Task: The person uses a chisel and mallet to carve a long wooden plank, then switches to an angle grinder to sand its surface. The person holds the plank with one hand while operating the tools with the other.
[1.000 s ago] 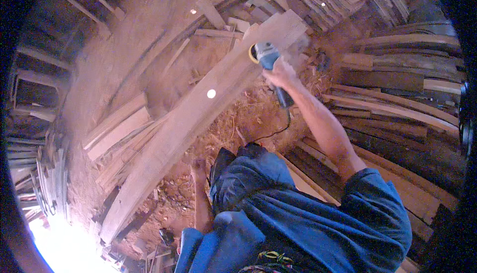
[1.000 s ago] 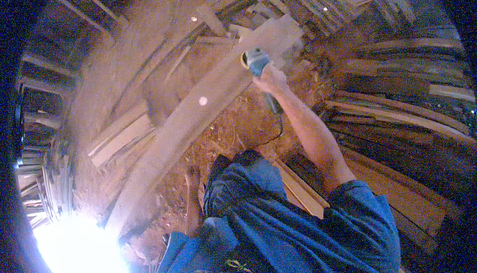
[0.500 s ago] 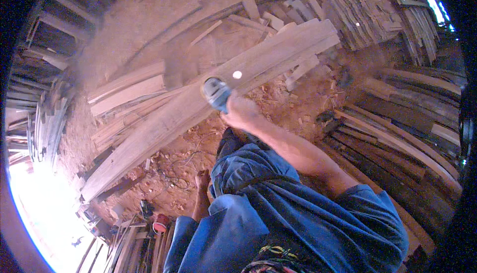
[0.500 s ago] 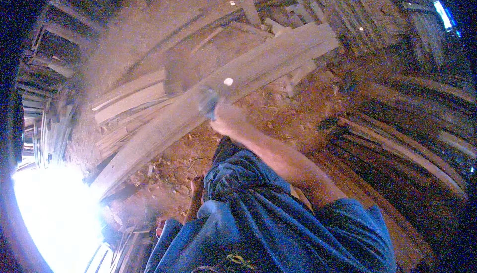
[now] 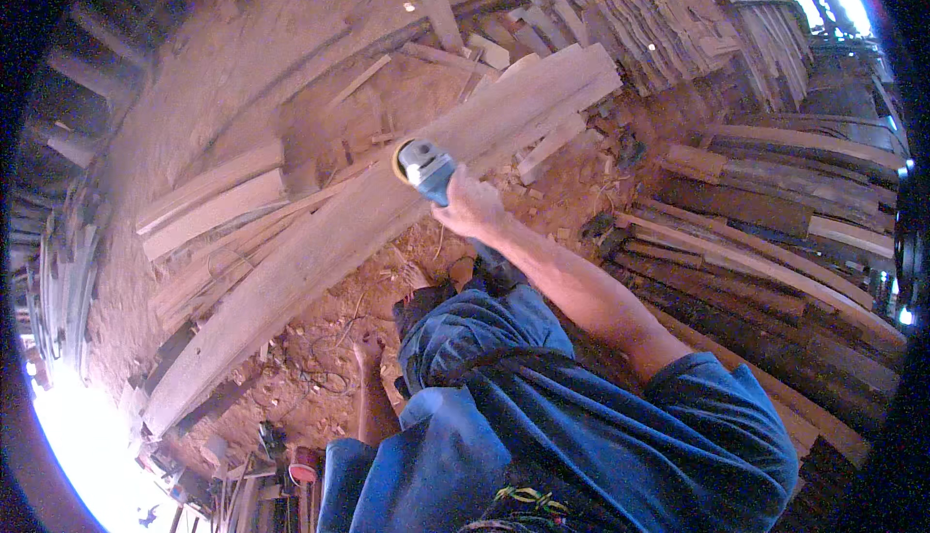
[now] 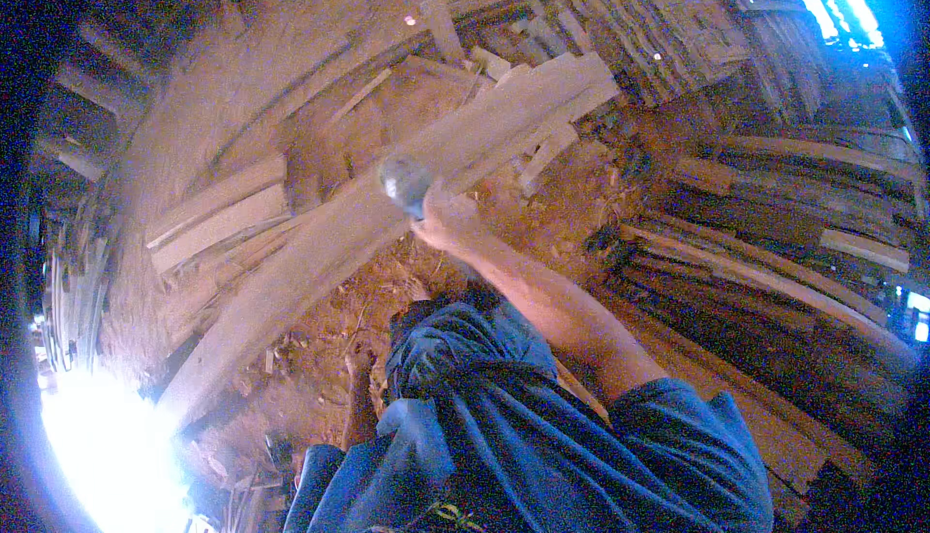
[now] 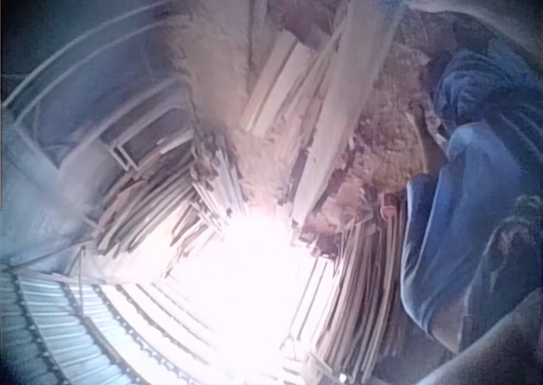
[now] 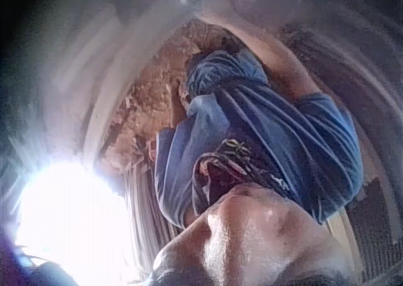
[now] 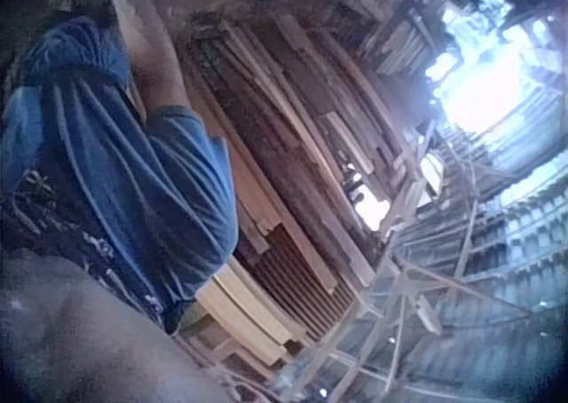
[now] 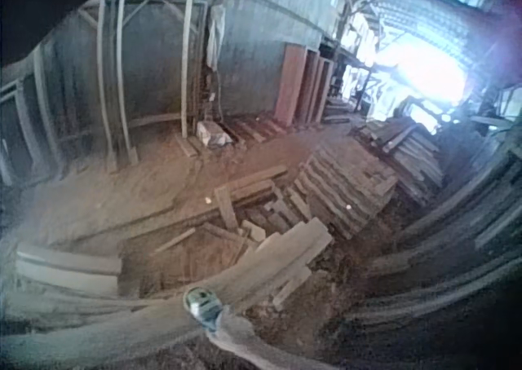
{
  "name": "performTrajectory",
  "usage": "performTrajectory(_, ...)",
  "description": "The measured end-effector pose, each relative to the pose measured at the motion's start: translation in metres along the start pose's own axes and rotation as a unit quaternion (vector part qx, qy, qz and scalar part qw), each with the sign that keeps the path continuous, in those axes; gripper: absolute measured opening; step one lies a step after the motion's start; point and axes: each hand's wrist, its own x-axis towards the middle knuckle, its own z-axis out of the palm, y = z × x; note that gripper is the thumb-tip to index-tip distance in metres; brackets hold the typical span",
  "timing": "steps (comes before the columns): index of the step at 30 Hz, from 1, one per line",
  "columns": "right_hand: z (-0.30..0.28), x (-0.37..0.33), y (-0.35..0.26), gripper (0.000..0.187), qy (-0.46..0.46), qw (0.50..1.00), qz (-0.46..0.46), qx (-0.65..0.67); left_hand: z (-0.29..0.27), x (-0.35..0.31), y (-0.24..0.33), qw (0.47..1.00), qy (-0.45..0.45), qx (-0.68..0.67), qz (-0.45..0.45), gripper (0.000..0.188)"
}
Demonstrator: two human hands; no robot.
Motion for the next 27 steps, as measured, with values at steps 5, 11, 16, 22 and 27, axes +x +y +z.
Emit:
performTrajectory(5,-0.042,0.039,0.091,0.086,0.071,0.996,0.055,-0.021,0.027,0.003,0.030,0.979,0.013,0.133,0.152,0.027)
performTrajectory(11,-0.101,0.103,0.224,0.084,0.109,0.983,0.131,-0.062,0.106,-0.003,0.072,0.999,-0.021,-0.008,0.041,0.025)
performTrajectory(16,-0.169,0.147,0.311,0.088,0.078,0.980,0.182,-0.001,0.171,-0.020,0.108,0.989,-0.017,0.066,0.132,0.024)
performTrajectory(22,-0.134,0.110,0.270,0.073,0.056,0.994,0.087,-0.026,0.196,-0.020,0.111,0.969,0.006,0.154,0.192,0.021)
performTrajectory(27,-0.076,0.056,0.167,0.069,-0.045,0.997,-0.056,0.038,0.181,-0.040,0.114,0.984,0.027,0.125,0.126,0.022)
